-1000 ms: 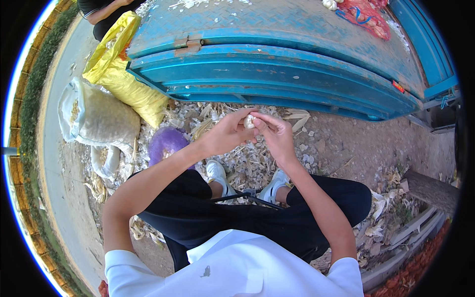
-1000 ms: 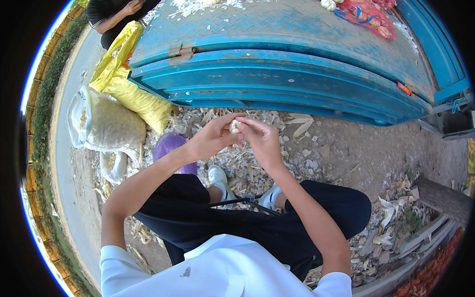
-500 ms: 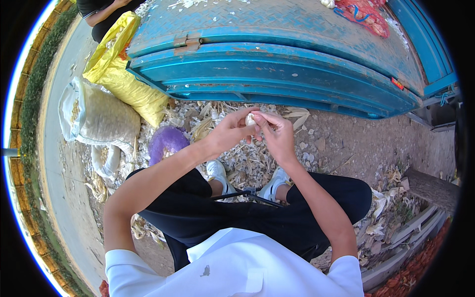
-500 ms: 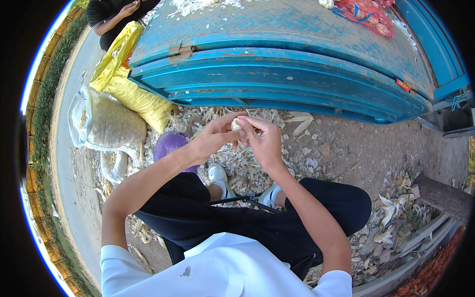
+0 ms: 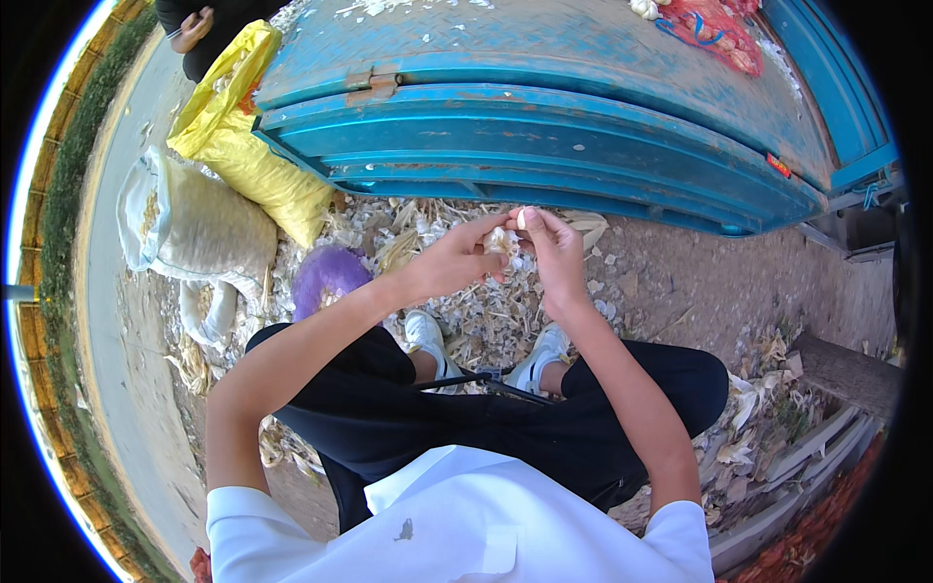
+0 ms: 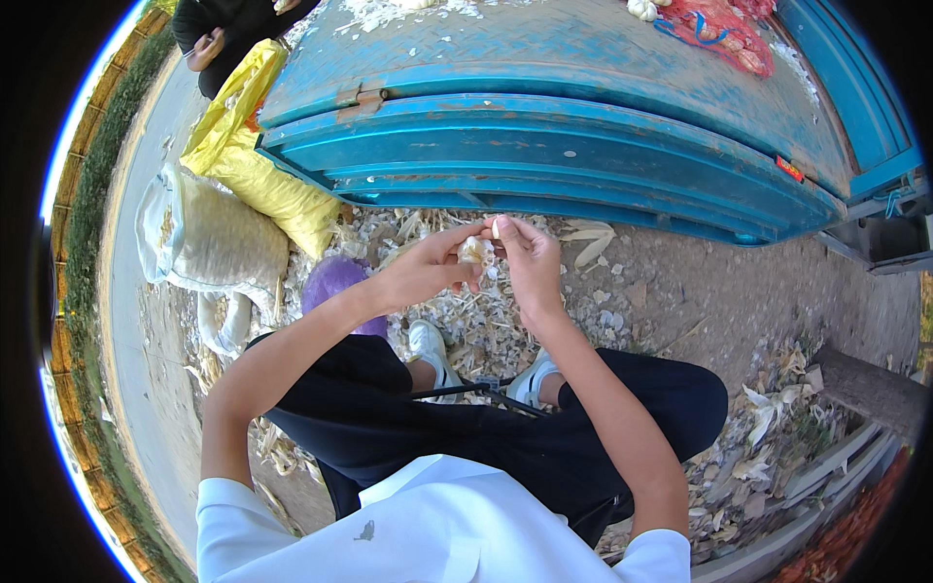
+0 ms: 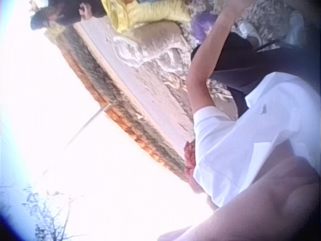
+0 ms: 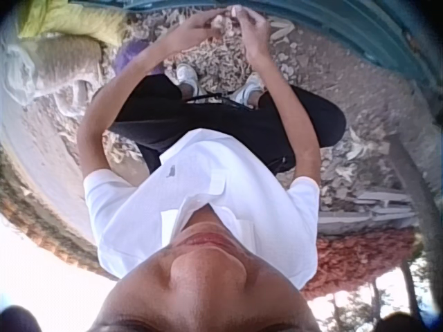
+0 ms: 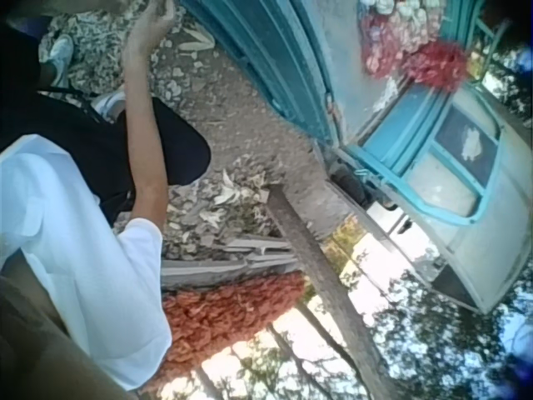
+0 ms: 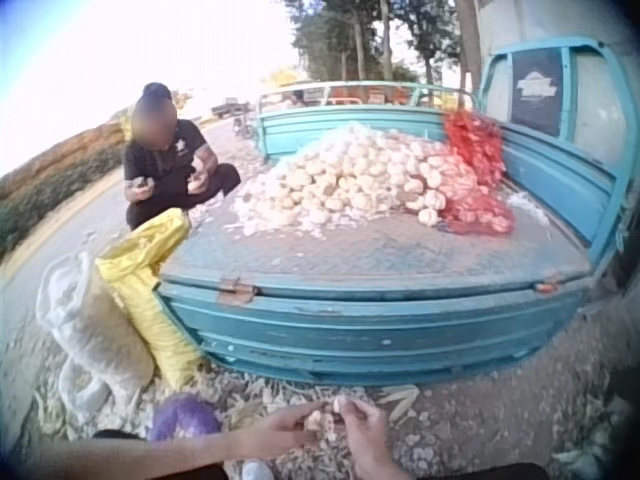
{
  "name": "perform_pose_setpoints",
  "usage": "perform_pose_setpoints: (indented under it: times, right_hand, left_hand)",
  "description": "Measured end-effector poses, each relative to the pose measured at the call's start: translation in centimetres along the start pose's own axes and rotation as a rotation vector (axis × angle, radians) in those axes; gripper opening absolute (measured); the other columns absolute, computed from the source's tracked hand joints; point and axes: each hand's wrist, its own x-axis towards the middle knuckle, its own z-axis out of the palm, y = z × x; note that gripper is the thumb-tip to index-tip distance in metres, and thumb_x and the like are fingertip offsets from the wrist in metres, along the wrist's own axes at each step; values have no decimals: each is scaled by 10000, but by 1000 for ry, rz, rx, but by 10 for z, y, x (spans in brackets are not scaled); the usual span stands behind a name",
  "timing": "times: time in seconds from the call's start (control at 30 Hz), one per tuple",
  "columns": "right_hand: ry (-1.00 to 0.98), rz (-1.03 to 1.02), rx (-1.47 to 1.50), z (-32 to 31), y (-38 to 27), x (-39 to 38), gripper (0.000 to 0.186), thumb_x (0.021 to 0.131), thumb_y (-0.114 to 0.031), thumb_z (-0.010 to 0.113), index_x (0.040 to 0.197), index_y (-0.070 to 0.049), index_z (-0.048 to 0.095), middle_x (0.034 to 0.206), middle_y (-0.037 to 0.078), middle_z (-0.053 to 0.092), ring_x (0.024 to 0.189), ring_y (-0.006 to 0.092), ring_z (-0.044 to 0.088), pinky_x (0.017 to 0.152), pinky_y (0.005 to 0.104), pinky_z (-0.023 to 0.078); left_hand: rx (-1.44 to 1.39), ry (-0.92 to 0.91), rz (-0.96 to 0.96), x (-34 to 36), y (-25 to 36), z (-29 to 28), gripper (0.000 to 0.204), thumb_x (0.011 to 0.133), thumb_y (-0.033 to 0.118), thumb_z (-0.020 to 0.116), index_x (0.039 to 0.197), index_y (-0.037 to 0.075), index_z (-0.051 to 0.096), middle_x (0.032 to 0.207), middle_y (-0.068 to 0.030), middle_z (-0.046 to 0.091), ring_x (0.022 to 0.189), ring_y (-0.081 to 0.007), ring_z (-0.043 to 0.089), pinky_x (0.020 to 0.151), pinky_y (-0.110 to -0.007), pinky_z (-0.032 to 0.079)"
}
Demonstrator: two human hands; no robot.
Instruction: The person sits cross-legged on the ground and peels garlic cloves by hand, removing the outer skins and placing the peeled cloves into a yellow sack. The person repeatedly picks up garlic from a blue truck bed, peels each clove, and deposits it into the sack.
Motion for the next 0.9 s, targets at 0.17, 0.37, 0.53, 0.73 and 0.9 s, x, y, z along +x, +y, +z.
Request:
perform_pose_setpoints:
  times: [0.17,0.37,0.53,0.73,0.9]
  right_hand:
    - [54,116,-144,-12,7,8,243,1003,-294,568,1017,-54,600,862,20,658,837,116,636,763,279,482]
    - [-45,410,-202,-2,46,-7,292,995,-329,577,1133,-74,605,867,-20,643,757,57,587,662,226,459]
    - [-386,339,-515,-23,122,-20,311,984,-295,597,1177,-50,593,864,-10,651,704,56,577,591,195,433]
    - [-634,642,-493,109,209,-30,281,961,-255,626,1152,-51,600,860,22,672,687,64,576,579,189,404]
    - [-927,482,-394,213,248,-20,435,953,-230,642,1297,18,546,1063,93,691,905,113,645,774,246,512]
  left_hand:
    - [47,134,45,-4,3,0,351,978,184,574,1267,8,481,892,-38,611,772,-105,629,627,-259,476]
    - [296,373,468,-28,47,17,222,956,228,560,1015,31,477,751,-136,611,631,-263,636,577,-406,490]
    - [692,458,731,-54,74,23,270,822,186,652,955,14,491,688,-108,583,611,-292,633,563,-414,481]
    - [898,671,884,-58,67,16,287,806,199,669,972,9,532,673,-45,565,584,-207,622,520,-333,438]
    - [953,723,872,-66,69,9,240,831,188,632,962,11,535,670,-4,548,625,-159,602,535,-298,387]
